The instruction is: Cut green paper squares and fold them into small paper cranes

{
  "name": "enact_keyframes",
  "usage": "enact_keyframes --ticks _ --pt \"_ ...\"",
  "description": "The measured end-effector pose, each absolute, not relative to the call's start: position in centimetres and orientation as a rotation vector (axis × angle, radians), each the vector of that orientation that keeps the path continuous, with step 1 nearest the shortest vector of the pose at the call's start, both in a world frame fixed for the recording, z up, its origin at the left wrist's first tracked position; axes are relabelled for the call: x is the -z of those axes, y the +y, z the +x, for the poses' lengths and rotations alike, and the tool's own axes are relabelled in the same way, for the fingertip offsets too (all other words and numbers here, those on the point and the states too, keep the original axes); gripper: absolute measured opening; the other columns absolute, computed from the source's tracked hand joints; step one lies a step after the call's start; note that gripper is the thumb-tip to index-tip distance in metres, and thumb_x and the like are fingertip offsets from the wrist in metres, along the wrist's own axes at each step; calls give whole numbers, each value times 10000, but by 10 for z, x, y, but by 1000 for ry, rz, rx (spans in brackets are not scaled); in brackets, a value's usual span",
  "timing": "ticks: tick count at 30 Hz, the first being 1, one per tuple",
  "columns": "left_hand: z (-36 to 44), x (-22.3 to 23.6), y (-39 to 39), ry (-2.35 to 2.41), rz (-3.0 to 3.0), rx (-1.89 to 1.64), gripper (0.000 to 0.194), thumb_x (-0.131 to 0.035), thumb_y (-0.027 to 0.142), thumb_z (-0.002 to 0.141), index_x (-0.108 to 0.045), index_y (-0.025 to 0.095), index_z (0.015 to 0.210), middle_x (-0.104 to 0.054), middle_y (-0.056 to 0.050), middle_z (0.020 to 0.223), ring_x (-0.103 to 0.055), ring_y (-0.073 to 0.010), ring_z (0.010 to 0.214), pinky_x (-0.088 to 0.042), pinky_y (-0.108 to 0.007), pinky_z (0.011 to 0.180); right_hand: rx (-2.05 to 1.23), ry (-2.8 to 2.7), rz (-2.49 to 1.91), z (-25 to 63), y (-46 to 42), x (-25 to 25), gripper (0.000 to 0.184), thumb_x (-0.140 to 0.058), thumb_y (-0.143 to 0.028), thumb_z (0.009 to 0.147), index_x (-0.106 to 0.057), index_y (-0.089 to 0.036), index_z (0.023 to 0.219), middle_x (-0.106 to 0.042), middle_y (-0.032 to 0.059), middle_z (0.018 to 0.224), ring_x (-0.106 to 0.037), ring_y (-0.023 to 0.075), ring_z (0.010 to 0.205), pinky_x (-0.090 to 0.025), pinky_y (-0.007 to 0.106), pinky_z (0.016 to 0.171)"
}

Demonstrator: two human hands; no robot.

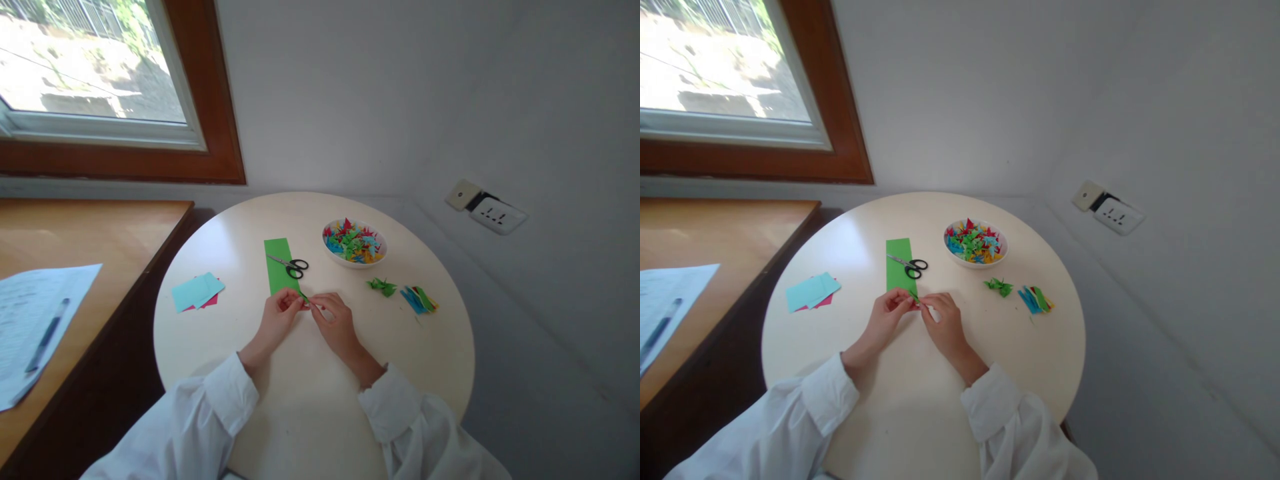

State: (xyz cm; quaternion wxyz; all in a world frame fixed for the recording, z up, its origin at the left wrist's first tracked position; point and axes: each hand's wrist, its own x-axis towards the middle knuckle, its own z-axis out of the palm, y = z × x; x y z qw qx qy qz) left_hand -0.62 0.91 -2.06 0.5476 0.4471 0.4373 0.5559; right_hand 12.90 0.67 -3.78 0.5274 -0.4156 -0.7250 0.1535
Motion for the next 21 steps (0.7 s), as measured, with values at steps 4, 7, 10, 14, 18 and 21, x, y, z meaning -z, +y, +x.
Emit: enact_keyframes --ticks 4,7,10,14,18,21 --pt "-5 22 10 1037 1000 -1315 99 -637 202 624 -558 144 636 -584 23 587 -582 -104 592 -503 -257 660 -287 -1788 -965 129 7 36 155 -543 -96 782 -646 -198 833 -671 55 785 -585 177 768 -503 330 701" --pt "-5 23 10 1042 953 -1297 84 -620 183 610 -546 143 621 -570 28 561 -580 -103 580 -502 -255 650 -234 -1827 -950 128 8 35 157 -531 -89 787 -644 -188 833 -672 61 775 -581 179 756 -501 330 689" --pt "-4 23 11 1071 917 -1297 85 -610 158 581 -530 147 607 -548 39 542 -566 -95 554 -487 -231 606 -209 -1847 -950 127 7 35 156 -527 -92 790 -642 -190 832 -672 59 777 -578 179 754 -501 328 682" --pt "-3 21 10 1083 885 -1292 82 -600 147 565 -522 150 591 -545 43 544 -555 -90 552 -477 -225 601 -218 -1845 -962 127 6 35 139 -539 -100 788 -642 -186 826 -675 60 780 -579 177 758 -501 327 686" --pt "-3 18 8 1050 922 -1287 71 -594 151 579 -523 152 588 -547 41 555 -552 -93 569 -481 -236 628 -253 -1790 -994 127 5 35 102 -566 -139 785 -644 -199 814 -671 54 782 -590 177 774 -505 333 711" --pt "-4 19 8 1040 1016 -1295 38 -577 145 602 -545 152 621 -560 33 589 -563 -103 602 -484 -251 661 -299 -1760 -1012 127 5 36 119 -552 -143 793 -645 -205 836 -673 62 825 -611 173 811 -513 332 749"
